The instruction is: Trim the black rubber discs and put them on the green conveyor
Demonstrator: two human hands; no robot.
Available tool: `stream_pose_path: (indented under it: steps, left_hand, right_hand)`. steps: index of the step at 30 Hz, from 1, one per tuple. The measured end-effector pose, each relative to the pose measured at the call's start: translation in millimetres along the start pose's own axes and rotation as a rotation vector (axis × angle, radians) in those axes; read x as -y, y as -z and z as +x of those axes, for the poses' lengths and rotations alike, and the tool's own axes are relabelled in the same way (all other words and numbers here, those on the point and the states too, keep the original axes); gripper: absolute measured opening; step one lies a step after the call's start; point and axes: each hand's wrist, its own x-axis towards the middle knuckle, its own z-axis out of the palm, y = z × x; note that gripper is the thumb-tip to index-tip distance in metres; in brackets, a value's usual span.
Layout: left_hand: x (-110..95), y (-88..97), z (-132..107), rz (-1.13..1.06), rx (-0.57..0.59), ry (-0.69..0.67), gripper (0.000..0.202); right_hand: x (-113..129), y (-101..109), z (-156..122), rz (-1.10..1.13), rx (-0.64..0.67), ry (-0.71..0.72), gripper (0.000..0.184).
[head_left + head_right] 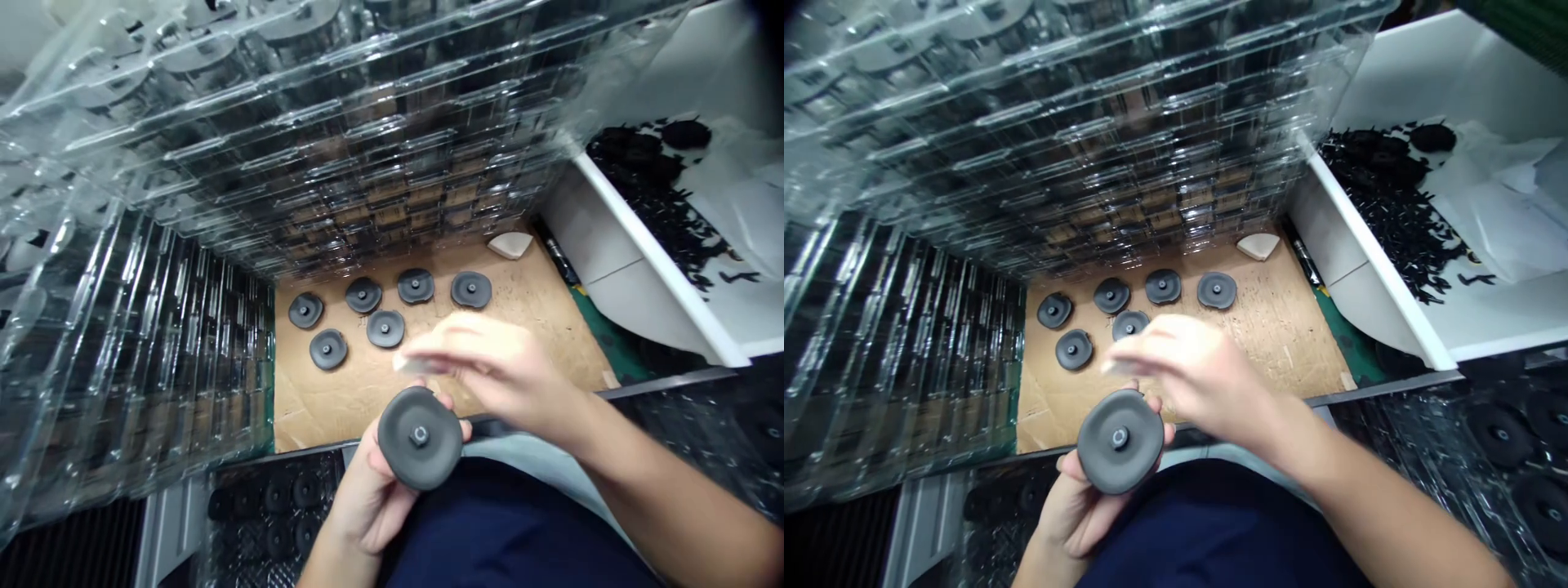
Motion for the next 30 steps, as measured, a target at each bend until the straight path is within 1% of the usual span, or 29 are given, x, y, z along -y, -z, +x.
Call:
stream_pose_path:
  steps: [2, 3, 4, 6, 8, 9, 11, 13, 14, 15, 16, 17, 18, 19, 20, 22, 23, 24, 25, 26, 28, 29, 30]
  left_hand:
    - [-3.4, 0.9, -2.2, -0.062, 0.053, -0.022, 0.053]
    - [-4.8, 1.9, -3.1, -0.089, 0.076, -0.029, 0.051]
    - [-5.8, 3.3, -3.7, -0.105, 0.095, -0.032, 0.049]
    - [-7.2, 6.4, -4.1, -0.114, 0.122, -0.043, 0.046]
    - [-8.1, 8.8, -3.9, -0.116, 0.143, -0.051, 0.042]
    - [-8.6, 9.4, -3.8, -0.115, 0.151, -0.053, 0.041]
    - [-9.5, 9.3, -4.2, -0.111, 0.157, -0.056, 0.039]
    - [-9.8, 8.0, -5.0, -0.106, 0.146, -0.066, 0.040]
    - [-9.5, 7.1, -5.4, -0.097, 0.137, -0.074, 0.038]
    - [-8.8, 6.5, -5.8, -0.082, 0.121, -0.083, 0.035]
    - [-7.6, 6.3, -6.1, -0.061, 0.099, -0.091, 0.033]
    - [-6.2, 6.5, -6.2, -0.034, 0.067, -0.101, 0.034]
    - [-4.6, 7.2, -6.2, -0.005, 0.027, -0.111, 0.037]
    - [-3.0, 8.3, -6.1, 0.020, -0.012, -0.120, 0.042]
    - [-1.6, 9.6, -5.9, 0.040, -0.053, -0.130, 0.047]
    - [0.1, 11.4, -5.5, 0.066, -0.122, -0.155, 0.054]
    - [0.2, 11.5, -5.3, 0.072, -0.143, -0.170, 0.057]
    - [-0.1, 10.8, -5.1, 0.076, -0.152, -0.182, 0.059]
    - [-0.7, 9.5, -4.8, 0.084, -0.158, -0.196, 0.060]
    - [-1.7, 7.7, -4.4, 0.091, -0.157, -0.217, 0.060]
    - [-3.9, 3.7, -3.5, 0.095, -0.151, -0.292, 0.058]
    - [-4.8, 1.7, -2.9, 0.094, -0.151, -0.340, 0.058]
    - [-5.5, -0.3, -2.4, 0.086, -0.154, -0.389, 0.058]
  right_hand:
    - [-19.9, -5.2, -11.1, -0.146, -0.067, -0.221, 0.023]
    - [-29.7, -10.7, -19.8, -0.189, -0.071, -0.286, 0.023]
    - [-38.8, -17.9, -30.0, -0.205, -0.054, -0.318, 0.023]
    - [-54.2, -34.5, -51.3, -0.205, -0.016, -0.320, 0.024]
    - [-63.3, -46.4, -66.5, -0.209, 0.019, -0.305, 0.025]
    - [-64.3, -48.2, -69.4, -0.216, 0.031, -0.304, 0.025]
    - [-57.0, -42.3, -64.9, -0.234, 0.030, -0.318, 0.024]
    - [-36.7, -28.0, -49.7, -0.239, -0.025, -0.331, 0.023]
    - [-22.9, -20.5, -40.3, -0.233, -0.054, -0.311, 0.023]
    - [-8.3, -14.2, -31.0, -0.216, -0.098, -0.246, 0.025]
    - [5.9, -9.8, -22.4, -0.196, -0.107, -0.121, 0.027]
    - [18.3, -7.4, -15.0, -0.178, -0.083, 0.016, 0.028]
    - [27.9, -6.7, -9.1, -0.165, -0.056, 0.116, 0.026]
    - [34.5, -7.3, -4.8, -0.164, -0.007, 0.163, 0.026]
    - [38.0, -8.5, -1.8, -0.177, 0.050, 0.142, 0.026]
    - [38.9, -11.7, 0.7, -0.248, 0.139, 0.013, 0.029]
    - [38.0, -13.9, 0.7, -0.280, 0.155, -0.015, 0.030]
    - [37.2, -16.7, -0.2, -0.288, 0.132, -0.003, 0.030]
    - [37.2, -20.2, -1.8, -0.268, 0.059, 0.027, 0.028]
    - [38.2, -24.3, -4.2, -0.240, -0.042, 0.047, 0.026]
    - [43.0, -32.1, -11.0, -0.208, -0.224, 0.018, 0.023]
    - [46.2, -34.6, -15.1, -0.209, -0.272, -0.016, 0.023]
    - [49.2, -35.5, -19.2, -0.193, -0.277, -0.047, 0.024]
